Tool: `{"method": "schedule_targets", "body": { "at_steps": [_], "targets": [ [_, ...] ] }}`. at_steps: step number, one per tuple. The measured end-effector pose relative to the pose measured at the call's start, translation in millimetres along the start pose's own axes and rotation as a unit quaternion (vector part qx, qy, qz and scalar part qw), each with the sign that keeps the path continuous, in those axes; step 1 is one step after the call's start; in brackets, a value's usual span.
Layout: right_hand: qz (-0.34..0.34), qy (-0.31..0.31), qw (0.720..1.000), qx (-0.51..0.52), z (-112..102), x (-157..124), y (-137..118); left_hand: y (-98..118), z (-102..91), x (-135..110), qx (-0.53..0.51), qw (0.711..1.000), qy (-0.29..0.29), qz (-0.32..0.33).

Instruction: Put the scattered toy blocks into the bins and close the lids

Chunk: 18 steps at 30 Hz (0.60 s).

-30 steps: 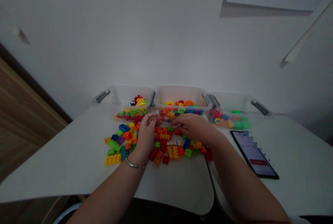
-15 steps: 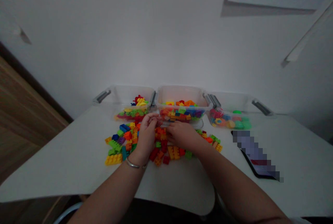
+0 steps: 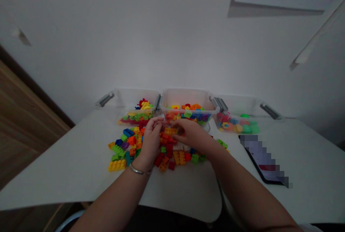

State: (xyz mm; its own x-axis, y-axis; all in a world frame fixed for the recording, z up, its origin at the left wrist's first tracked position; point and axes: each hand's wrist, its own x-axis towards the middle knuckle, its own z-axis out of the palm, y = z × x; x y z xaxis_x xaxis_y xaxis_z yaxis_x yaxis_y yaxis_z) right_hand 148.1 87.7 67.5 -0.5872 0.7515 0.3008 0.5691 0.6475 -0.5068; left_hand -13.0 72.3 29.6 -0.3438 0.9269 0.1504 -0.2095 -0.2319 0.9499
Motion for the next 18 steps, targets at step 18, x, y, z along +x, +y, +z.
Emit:
{"method": "schedule_targets", "body": {
  "at_steps": [18],
  "targets": [
    [0.014,0.348,0.937,-0.028,-70.1,-12.2,43.7,-1.2,-3.1,-1.1,0.001,1.0,0.003,-0.002]
  ]
}}
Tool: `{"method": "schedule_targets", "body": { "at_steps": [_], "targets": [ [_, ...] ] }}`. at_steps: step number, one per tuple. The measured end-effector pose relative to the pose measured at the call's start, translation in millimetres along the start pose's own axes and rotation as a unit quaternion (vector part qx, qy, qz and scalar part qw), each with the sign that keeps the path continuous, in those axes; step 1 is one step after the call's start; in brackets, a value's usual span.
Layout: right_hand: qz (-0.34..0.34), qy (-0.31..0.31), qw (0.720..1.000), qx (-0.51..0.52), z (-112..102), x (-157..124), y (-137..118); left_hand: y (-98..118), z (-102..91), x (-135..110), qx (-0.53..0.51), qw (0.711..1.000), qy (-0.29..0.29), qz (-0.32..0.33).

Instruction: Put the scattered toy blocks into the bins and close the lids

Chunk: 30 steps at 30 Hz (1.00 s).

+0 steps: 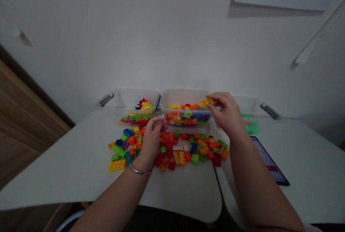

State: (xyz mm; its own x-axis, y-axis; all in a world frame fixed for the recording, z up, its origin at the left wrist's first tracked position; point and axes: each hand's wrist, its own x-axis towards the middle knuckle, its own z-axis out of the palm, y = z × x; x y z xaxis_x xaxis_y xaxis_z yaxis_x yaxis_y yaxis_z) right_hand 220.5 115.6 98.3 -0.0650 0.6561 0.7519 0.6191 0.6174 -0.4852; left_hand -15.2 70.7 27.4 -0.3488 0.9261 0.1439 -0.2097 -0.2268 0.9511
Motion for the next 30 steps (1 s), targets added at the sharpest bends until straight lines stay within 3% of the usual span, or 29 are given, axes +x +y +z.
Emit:
{"method": "schedule_targets", "body": {
  "at_steps": [3,14,26,30],
  "targets": [
    [-0.02,0.021,0.998,-0.06,-5.7,1.9,7.6,-1.0,-0.9,1.2,-0.002,1.0,-0.003,-0.002],
    [-0.026,-0.037,0.994,-0.1,-8.7,3.4,26.7,-1.5,-0.7,1.5,-0.013,1.0,-0.001,-0.005],
    [0.066,-0.19,0.972,-0.12,-14.1,1.5,22.7,-2.5,-1.5,3.0,-0.017,1.0,-0.001,-0.008],
    [0.056,-0.22,0.968,-0.108,-12.5,1.3,19.5,-1.7,-0.7,3.1,-0.016,1.0,0.003,-0.008]
  ]
}}
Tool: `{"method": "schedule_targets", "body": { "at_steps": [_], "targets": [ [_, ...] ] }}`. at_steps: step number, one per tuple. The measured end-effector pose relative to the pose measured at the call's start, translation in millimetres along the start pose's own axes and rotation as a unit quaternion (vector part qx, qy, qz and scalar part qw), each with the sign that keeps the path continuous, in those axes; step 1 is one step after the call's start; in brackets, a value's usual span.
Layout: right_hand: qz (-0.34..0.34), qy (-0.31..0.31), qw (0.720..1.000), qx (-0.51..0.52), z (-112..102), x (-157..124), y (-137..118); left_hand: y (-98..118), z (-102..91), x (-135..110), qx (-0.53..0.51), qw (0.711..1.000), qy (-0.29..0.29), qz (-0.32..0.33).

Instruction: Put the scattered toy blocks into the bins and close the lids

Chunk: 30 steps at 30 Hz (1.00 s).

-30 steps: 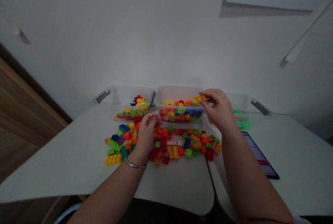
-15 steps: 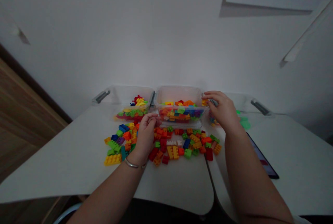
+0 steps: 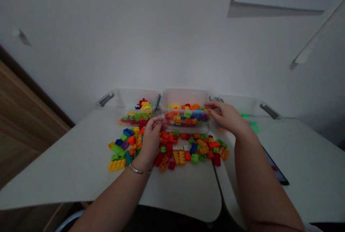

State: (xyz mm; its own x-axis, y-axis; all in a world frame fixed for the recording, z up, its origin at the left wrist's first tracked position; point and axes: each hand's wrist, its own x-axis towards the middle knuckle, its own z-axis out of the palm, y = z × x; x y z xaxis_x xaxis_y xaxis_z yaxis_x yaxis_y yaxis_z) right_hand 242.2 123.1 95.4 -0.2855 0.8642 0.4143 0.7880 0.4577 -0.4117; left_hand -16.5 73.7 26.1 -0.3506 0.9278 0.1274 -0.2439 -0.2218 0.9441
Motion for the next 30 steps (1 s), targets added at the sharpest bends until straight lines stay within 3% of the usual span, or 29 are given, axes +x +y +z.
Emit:
{"method": "schedule_targets", "body": {
  "at_steps": [3,9,12,15,19,23,30],
  "targets": [
    [-0.026,0.009,1.0,-0.009,-0.1,0.2,-0.8,-0.1,0.1,0.3,-0.003,1.0,-0.002,-0.001],
    [-0.096,0.086,0.992,-0.017,-7.8,-4.7,-11.8,-1.2,-0.4,0.4,-0.005,1.0,-0.005,0.003],
    [-0.097,0.08,0.992,-0.002,-11.6,-9.0,-23.8,-1.2,-0.4,-0.2,-0.001,1.0,-0.002,0.005],
    [-0.1,0.017,0.995,0.008,-10.7,-11.8,-36.6,-0.3,-0.1,-0.8,-0.004,1.0,-0.004,0.006],
    [-0.118,-0.117,0.986,-0.021,-3.1,-10.8,-51.2,1.3,0.9,-1.0,-0.011,1.0,-0.007,0.007],
    [-0.076,-0.241,0.963,-0.091,7.8,-8.8,-56.4,2.1,1.2,-0.5,-0.01,1.0,-0.007,0.007],
    [0.023,-0.285,0.929,-0.236,32.2,-11.8,-53.0,1.5,1.0,-0.9,-0.003,1.0,-0.009,0.01]
  ]
}}
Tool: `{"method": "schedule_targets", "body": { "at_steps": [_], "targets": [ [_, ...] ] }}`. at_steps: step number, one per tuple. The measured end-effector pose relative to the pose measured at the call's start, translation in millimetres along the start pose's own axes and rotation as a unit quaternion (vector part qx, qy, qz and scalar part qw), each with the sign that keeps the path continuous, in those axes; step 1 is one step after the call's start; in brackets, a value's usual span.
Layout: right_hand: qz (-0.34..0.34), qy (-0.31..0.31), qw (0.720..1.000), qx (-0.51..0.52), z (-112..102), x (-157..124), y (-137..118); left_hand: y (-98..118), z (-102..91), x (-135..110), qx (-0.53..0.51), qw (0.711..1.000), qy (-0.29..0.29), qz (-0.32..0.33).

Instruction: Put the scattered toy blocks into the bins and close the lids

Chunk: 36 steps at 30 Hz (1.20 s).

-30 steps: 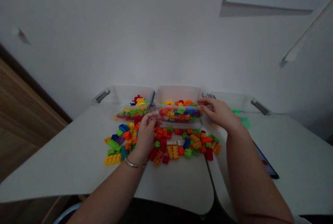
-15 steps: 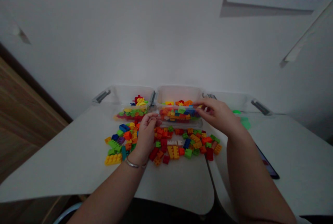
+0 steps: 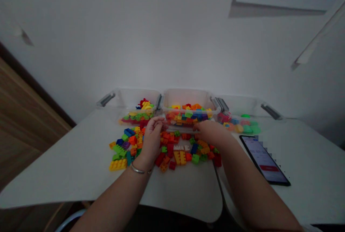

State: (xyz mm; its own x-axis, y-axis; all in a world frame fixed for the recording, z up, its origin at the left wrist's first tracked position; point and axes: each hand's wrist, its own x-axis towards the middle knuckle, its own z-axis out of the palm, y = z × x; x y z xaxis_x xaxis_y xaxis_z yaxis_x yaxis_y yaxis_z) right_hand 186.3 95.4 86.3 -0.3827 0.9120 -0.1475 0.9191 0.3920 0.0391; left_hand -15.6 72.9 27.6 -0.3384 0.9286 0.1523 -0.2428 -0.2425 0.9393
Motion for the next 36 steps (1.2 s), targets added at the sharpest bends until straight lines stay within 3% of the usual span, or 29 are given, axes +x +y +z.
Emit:
{"method": "schedule_targets", "body": {
  "at_steps": [5,11,19,25,30,36],
  "targets": [
    [0.045,0.0,0.998,-0.033,6.7,2.5,-13.0,0.2,0.3,0.0,-0.001,1.0,0.0,0.002],
    [0.05,0.01,0.998,-0.032,6.9,3.0,-20.4,1.2,-0.1,0.1,0.013,1.0,-0.003,0.004],
    [-0.004,0.049,0.999,-0.007,11.6,3.4,-15.2,1.2,0.2,-0.3,0.013,1.0,-0.001,0.003],
    [-0.127,0.085,0.985,0.083,-4.8,-3.7,-13.8,1.5,0.3,-0.6,0.004,1.0,0.002,-0.002],
    [-0.151,0.249,0.94,0.176,-19.3,-10.0,2.3,-0.4,-1.8,0.1,0.002,1.0,0.002,0.001],
    [-0.038,0.47,0.84,0.267,-14.8,-0.7,29.0,0.4,-3.3,1.7,0.005,1.0,0.004,-0.004]
  ]
}}
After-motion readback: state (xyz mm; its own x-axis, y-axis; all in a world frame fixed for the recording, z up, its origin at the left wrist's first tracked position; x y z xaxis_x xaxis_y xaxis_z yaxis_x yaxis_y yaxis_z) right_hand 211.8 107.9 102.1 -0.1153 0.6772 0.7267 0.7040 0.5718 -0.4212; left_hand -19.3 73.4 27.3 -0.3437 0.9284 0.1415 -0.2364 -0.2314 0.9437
